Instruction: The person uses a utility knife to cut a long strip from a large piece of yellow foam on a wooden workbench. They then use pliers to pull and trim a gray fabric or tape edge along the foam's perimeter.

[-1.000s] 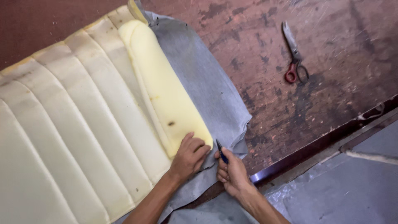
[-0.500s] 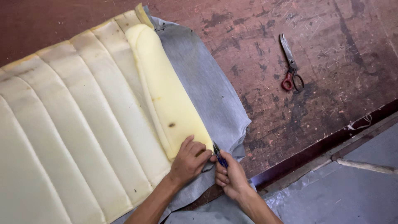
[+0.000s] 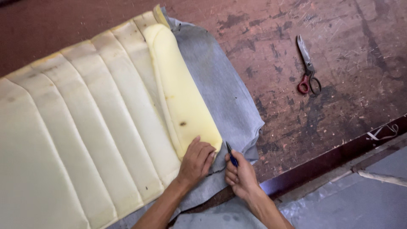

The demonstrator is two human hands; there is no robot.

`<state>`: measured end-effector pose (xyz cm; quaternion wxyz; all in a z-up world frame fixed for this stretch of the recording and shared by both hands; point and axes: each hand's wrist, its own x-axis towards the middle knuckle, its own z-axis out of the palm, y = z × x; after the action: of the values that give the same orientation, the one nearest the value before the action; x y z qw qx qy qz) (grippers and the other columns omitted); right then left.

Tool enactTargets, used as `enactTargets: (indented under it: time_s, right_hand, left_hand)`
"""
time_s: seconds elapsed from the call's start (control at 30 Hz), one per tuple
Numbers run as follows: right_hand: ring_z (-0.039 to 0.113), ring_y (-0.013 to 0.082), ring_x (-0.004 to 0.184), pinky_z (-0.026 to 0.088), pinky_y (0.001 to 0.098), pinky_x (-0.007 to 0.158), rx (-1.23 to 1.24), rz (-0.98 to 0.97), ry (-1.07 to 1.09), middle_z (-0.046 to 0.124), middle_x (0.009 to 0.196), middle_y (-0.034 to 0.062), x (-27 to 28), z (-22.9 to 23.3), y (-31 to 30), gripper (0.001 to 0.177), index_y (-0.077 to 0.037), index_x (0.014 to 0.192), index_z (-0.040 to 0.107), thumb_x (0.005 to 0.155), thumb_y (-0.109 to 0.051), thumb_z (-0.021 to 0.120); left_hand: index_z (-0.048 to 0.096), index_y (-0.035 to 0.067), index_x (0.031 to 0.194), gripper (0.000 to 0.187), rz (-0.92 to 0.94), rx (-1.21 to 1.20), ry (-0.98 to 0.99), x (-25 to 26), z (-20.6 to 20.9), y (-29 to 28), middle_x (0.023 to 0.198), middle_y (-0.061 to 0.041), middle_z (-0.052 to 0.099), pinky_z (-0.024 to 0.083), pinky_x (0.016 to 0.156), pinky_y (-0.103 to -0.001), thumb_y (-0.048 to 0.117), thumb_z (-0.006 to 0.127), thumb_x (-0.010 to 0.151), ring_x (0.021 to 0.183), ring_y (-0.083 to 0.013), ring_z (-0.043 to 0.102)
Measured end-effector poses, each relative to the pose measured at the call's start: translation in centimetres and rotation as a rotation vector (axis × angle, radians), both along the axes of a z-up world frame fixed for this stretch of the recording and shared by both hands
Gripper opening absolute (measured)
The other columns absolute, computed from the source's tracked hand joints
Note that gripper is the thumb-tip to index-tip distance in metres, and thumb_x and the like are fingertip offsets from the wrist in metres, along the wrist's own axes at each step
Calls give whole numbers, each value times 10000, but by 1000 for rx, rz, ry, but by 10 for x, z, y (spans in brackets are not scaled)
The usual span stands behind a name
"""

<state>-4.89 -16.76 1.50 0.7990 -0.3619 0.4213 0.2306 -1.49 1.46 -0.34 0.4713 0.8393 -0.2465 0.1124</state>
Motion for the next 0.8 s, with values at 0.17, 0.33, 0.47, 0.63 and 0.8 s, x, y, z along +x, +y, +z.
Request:
enactTargets:
  time_s: [0.17, 0.33, 0.47, 0.63, 0.8]
  right_hand:
    - [249, 88, 364, 249, 274, 365, 44, -24, -97, 320, 513, -49, -3, 35, -18, 533, -41, 1144, 608, 1036, -466, 307]
    - [391, 62, 537, 357, 247, 472, -679, 225, -513, 450, 705, -41, 18, 41, -20, 535, -28, 1481, 435, 1049, -332, 352]
    - [469, 93, 638, 419, 269, 547, -852, 287, -561, 516, 782, 17, 12, 25, -19, 628, -36, 1587, 347, 1013, -207, 538]
    - [620, 162, 820, 518, 335, 708, -1162, 338, -574, 680, 977, 109, 3, 4, -19, 493, 7, 1410, 555, 981, -228, 613]
    - [703, 329, 1066, 531, 411, 879, -1339, 442, -753, 713, 1197, 252, -11, 8, -12, 427, 22, 1434, 551, 1070, -201, 534]
  left_hand:
    - [620, 47, 1038, 88, 92, -44, 137, 3, -7, -6, 997, -137, 628, 454, 1085, -517, 83, 641, 961, 1024, -367, 626]
    - [657, 112, 1119, 199, 34, 172, 16, 4, -3, -11, 962, -85, 606, 425, 1143, -518, 101, 633, 922, 993, -278, 616]
    - [713, 185, 1149, 350, -29, 418, -118, -1, 8, -21, 922, -47, 580, 383, 1084, -520, 125, 662, 807, 981, -249, 579]
    - [669, 92, 1002, 273, -15, 372, -21, 14, 17, -21, 903, -99, 577, 389, 919, -482, 270, 756, 814, 907, -299, 540]
    - [676, 84, 1088, 321, 150, 345, -3, 12, 11, -29, 960, -59, 609, 384, 878, -443, 186, 737, 791, 925, -251, 562]
